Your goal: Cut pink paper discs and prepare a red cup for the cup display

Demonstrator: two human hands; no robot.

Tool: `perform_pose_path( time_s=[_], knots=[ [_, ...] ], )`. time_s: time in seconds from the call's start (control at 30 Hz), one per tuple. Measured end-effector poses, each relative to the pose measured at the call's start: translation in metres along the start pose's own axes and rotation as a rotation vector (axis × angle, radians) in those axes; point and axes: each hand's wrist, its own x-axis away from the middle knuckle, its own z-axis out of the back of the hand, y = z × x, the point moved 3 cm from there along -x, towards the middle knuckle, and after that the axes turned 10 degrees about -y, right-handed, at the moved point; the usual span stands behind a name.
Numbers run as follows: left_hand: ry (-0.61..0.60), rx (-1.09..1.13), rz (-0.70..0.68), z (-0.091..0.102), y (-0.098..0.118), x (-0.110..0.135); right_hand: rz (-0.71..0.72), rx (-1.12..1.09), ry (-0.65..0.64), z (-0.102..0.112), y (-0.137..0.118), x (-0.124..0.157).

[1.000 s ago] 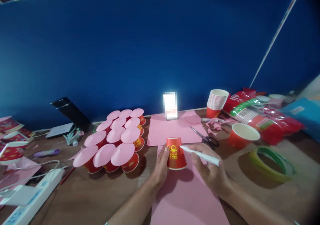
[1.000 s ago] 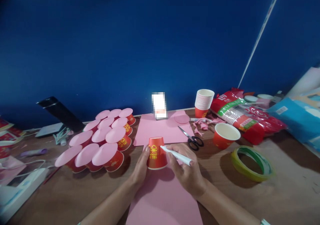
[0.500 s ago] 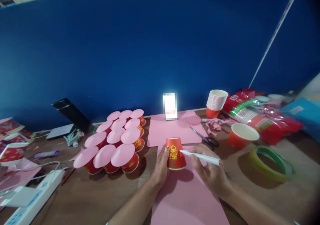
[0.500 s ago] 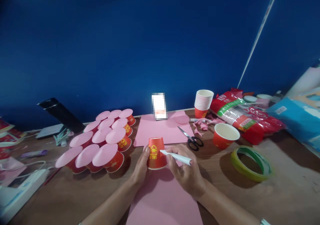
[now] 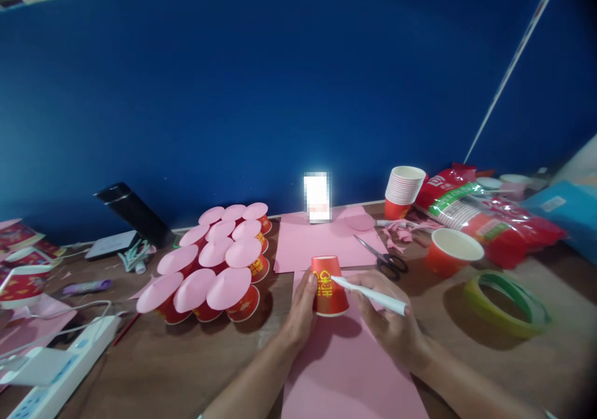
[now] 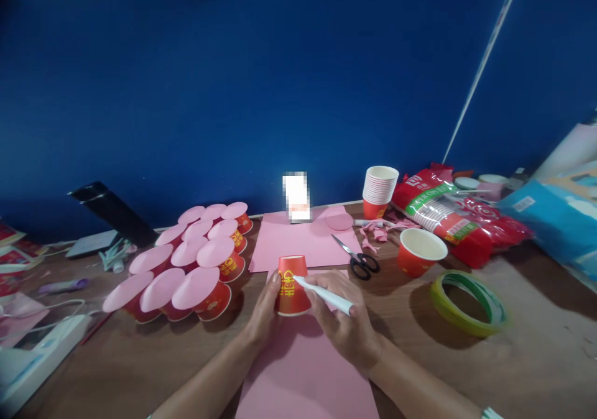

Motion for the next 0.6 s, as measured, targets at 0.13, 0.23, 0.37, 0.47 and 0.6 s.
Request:
perform_pose_path(
  time_s=[0.13,0.23,0.37,0.47,0.6],
  knots=[
    [0.004,0.006,0.002,-0.0001,0.0005,-0.0004,0.009,0.009,0.006,-0.0019,0.0009,0.0004],
    [-0.013,0.009,0.008,0.0009,-0.0013,-0.0009,0.002,0.010,0.012,-0.0012,0.0000,-0.0002],
    [-0.003,-0.037,-0.003,0.0037,-0.0026,-0.0014,-0.016,0.040,0.027,0.0009,0.0002,-0.0006],
    [0.023,-0.086,-0.003,0.0057,-0.0024,-0.0016,-0.032,0.044,0.039,0.0015,0.0030,-0.0002],
    [0.038,-0.118,-0.007,0.0076,-0.0026,-0.0016,-0.031,0.047,0.054,0.0018,0.0053,-0.0002]
  ],
)
